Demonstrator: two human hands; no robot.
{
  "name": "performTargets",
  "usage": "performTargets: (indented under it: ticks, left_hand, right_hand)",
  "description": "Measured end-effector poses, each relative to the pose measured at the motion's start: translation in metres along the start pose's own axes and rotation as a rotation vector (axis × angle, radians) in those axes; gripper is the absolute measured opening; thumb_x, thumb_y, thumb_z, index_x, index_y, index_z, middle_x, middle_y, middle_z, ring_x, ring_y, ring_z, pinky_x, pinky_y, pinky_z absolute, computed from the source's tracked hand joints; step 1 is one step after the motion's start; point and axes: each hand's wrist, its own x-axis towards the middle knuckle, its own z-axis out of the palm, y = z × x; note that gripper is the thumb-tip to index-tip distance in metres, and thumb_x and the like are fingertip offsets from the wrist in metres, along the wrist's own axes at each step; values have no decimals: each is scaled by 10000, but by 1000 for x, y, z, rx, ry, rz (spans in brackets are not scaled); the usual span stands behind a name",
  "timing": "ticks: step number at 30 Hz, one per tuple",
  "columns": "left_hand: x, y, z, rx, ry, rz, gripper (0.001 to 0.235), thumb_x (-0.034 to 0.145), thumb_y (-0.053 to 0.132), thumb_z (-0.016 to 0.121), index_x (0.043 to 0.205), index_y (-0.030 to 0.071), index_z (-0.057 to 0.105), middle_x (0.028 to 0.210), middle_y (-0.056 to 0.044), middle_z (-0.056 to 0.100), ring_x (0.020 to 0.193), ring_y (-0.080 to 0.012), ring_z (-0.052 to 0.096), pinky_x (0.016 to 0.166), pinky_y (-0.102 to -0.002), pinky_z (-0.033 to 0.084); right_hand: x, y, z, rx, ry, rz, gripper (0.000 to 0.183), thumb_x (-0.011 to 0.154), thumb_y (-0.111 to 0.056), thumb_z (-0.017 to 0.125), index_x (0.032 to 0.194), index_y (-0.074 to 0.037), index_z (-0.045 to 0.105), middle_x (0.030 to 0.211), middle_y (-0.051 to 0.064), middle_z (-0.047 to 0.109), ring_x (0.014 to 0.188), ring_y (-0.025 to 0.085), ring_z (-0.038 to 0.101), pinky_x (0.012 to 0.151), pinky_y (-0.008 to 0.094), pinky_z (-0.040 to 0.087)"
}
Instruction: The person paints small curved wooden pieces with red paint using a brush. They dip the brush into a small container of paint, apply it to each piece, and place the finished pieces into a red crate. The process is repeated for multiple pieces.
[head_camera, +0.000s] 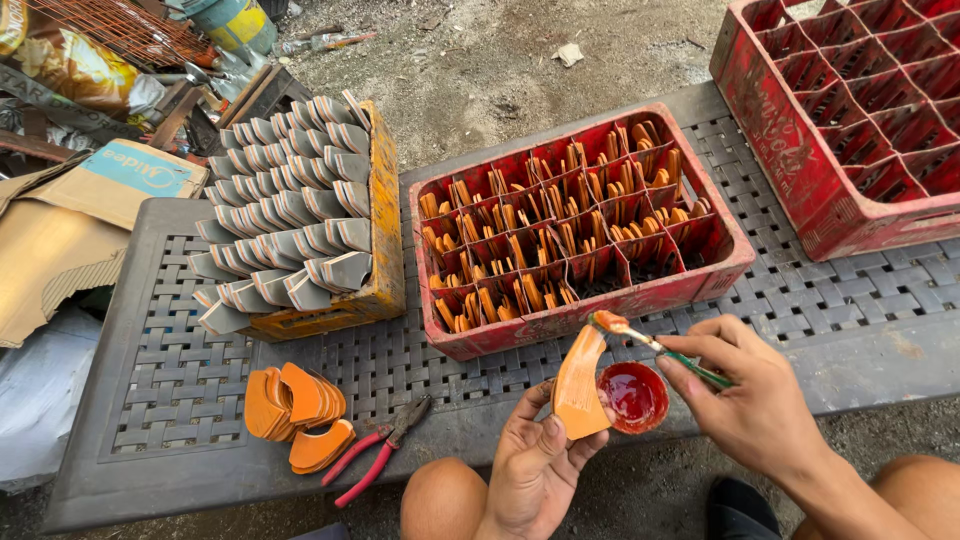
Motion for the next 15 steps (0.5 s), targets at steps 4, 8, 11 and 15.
performTargets:
  ticks: [4,8,11,15]
  left_hand:
    - [3,1,2,-17,10,0,444,960,102,668,1361,43,488,1230,-176,689,1118,-287,708,977,-425,609]
    - [0,1,-2,-11,-4,-21,439,950,98,670,1349,48,495,1237,-179,690,1128,-290,709,973,-426,606]
    - [1,-2,-1,-29,-17,-8,445,948,99,671,1352,36,494,1236,-196,689,1128,-308,709,967,-438,606]
    - [4,-7,-3,-27,-58,10,469,935,93,680,1357,30,486,1252,-186,681,1140,-293,708,977,-457,608]
  right_hand:
    - [-8,3,1,159,-290,-53,260,810,-179,818,1064,-122,838,989,32,665,780,190,626,585,314,555]
    - [-2,6,3,94,-129,-81,258,806,-161,794,1051,-81,793,966,44,666,764,178,654,583,297,572]
    - [-1,3,-6,74,-20,-210,258,799,-167,783,1046,-95,784,966,43,677,771,159,683,608,288,581]
    - [-18,-5,-1,275,-192,-425,240,800,-142,796,1031,-77,795,1032,86,681,859,194,726,693,327,603]
